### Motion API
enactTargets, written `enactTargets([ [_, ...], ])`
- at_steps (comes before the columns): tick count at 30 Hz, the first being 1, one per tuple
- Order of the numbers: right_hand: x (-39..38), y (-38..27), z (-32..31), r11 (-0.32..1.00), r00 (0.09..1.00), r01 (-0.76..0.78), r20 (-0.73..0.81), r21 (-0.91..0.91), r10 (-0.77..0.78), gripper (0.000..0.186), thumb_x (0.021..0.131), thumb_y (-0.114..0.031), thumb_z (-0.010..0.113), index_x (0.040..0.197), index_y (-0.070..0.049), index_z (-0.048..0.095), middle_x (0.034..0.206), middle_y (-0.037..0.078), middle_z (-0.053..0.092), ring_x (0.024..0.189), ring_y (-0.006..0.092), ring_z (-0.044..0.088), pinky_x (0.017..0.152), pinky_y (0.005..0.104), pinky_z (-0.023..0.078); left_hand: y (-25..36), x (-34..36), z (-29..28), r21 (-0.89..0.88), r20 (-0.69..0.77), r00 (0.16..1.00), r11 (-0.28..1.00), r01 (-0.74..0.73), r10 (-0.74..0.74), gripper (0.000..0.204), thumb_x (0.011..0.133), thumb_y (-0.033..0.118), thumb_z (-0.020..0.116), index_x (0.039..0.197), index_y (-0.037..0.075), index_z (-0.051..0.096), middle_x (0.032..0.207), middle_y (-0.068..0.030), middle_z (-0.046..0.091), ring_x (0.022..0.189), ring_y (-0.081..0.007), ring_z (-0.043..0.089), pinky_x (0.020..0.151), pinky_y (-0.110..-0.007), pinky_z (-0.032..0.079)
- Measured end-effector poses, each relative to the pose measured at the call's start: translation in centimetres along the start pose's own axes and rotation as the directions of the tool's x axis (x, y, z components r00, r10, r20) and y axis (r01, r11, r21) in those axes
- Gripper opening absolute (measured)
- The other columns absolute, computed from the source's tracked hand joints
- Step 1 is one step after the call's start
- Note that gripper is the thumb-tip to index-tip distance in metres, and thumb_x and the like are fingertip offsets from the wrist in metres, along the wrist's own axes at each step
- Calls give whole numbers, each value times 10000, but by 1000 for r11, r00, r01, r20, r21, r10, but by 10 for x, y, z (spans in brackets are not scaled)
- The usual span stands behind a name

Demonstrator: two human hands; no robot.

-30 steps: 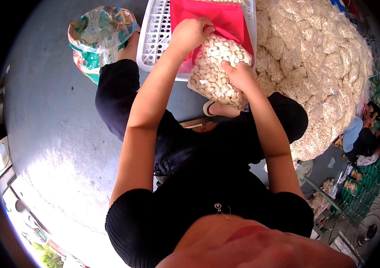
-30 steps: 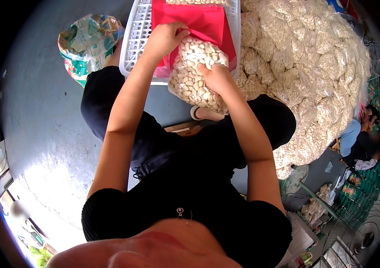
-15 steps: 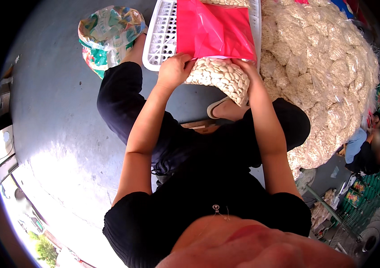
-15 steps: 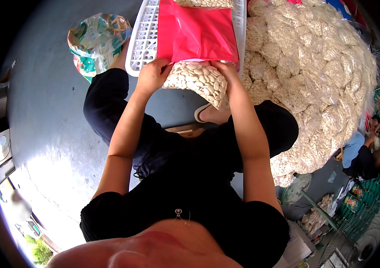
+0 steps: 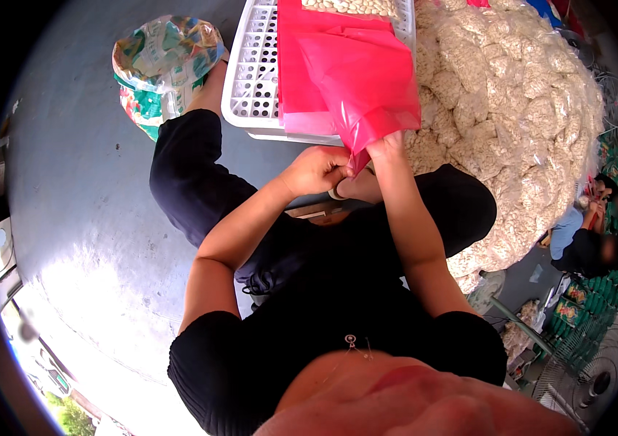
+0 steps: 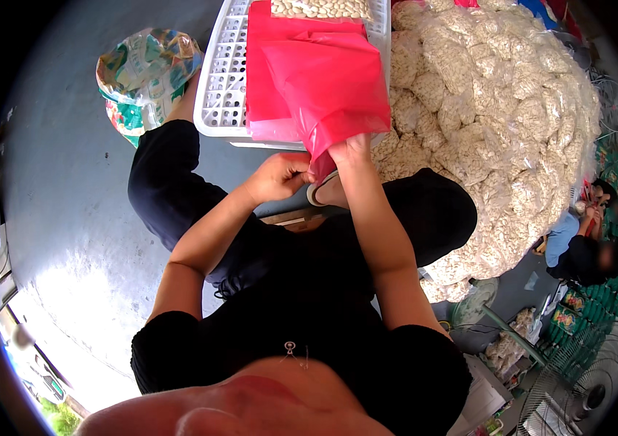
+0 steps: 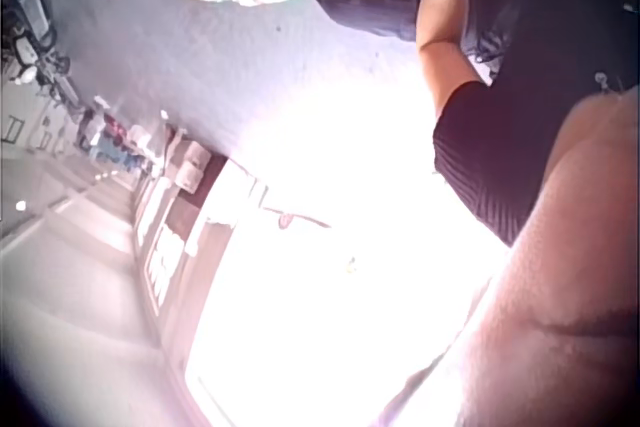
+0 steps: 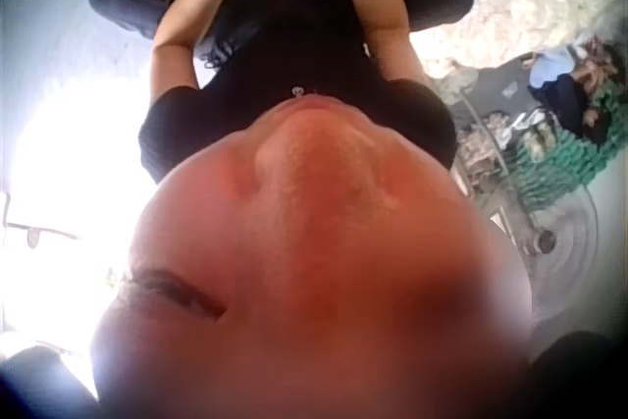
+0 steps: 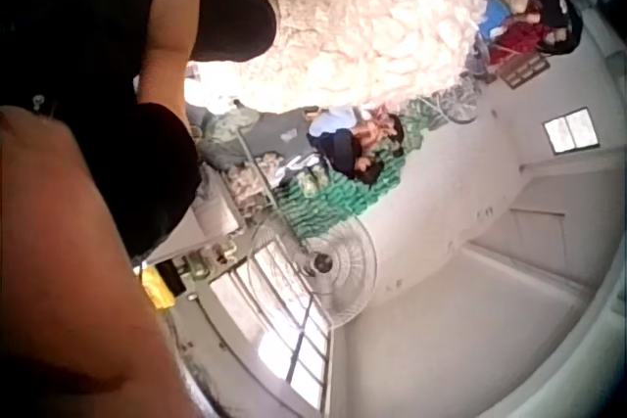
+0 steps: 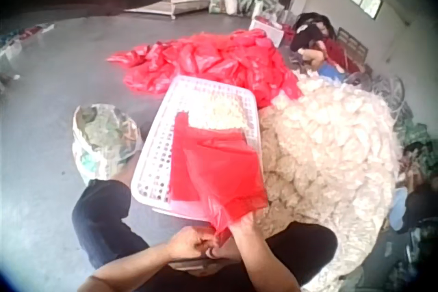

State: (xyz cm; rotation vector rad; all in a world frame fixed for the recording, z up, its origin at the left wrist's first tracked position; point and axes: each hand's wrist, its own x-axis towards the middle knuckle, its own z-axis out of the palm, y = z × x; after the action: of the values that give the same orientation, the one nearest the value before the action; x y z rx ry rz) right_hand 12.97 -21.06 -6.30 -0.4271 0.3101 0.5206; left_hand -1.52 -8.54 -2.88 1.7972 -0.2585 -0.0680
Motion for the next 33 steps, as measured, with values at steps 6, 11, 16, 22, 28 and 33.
enactTargets([
  [6,12,23,23,999,998,52,-36,16,-51,206,950,-149,564,1111,-28,606,960,66,665,852,186,644,783,342,531,-17,-7,-8,110,143,990,994,-19,3,112,768,-19,635,861,42,649,843,-125,666,808,-323,648,687,-380,496],
  [11,28,33,49,993,992,114,-48,-8,-115,201,937,-131,589,1109,-30,603,931,53,665,812,164,635,744,321,516,19,-10,-39,135,83,996,990,-42,31,58,768,-3,649,808,39,648,805,-129,654,779,-322,643,652,-377,489],
  [16,43,38,80,983,985,150,-70,-109,-158,202,923,-113,614,1108,-31,601,902,40,664,772,142,627,705,300,502,-8,-9,-51,247,-57,948,916,317,-313,101,843,117,629,827,22,659,699,-121,640,595,-238,610,605,-361,476],
  [22,-60,4,13,380,961,231,148,-896,-236,199,893,-52,650,1083,-30,598,842,3,642,687,89,579,635,248,460,-14,-26,-70,73,123,704,714,696,-699,328,934,264,535,788,-14,629,642,-60,636,586,-132,618,563,-281,496],
  [28,-89,-94,-22,-512,804,153,408,-845,-433,273,849,-215,701,1054,-42,646,870,79,625,769,218,612,679,337,489,42,-9,-64,533,100,467,444,720,-878,424,948,356,513,716,34,660,601,-51,635,545,-145,644,545,-297,505],
  [33,-86,-105,-28,-411,986,6,74,-912,-149,234,871,-251,658,936,-30,700,884,135,690,799,291,669,700,383,509,81,11,-3,711,-16,996,699,75,-90,200,842,285,674,777,98,696,694,-46,659,649,-258,657,620,-386,527],
])
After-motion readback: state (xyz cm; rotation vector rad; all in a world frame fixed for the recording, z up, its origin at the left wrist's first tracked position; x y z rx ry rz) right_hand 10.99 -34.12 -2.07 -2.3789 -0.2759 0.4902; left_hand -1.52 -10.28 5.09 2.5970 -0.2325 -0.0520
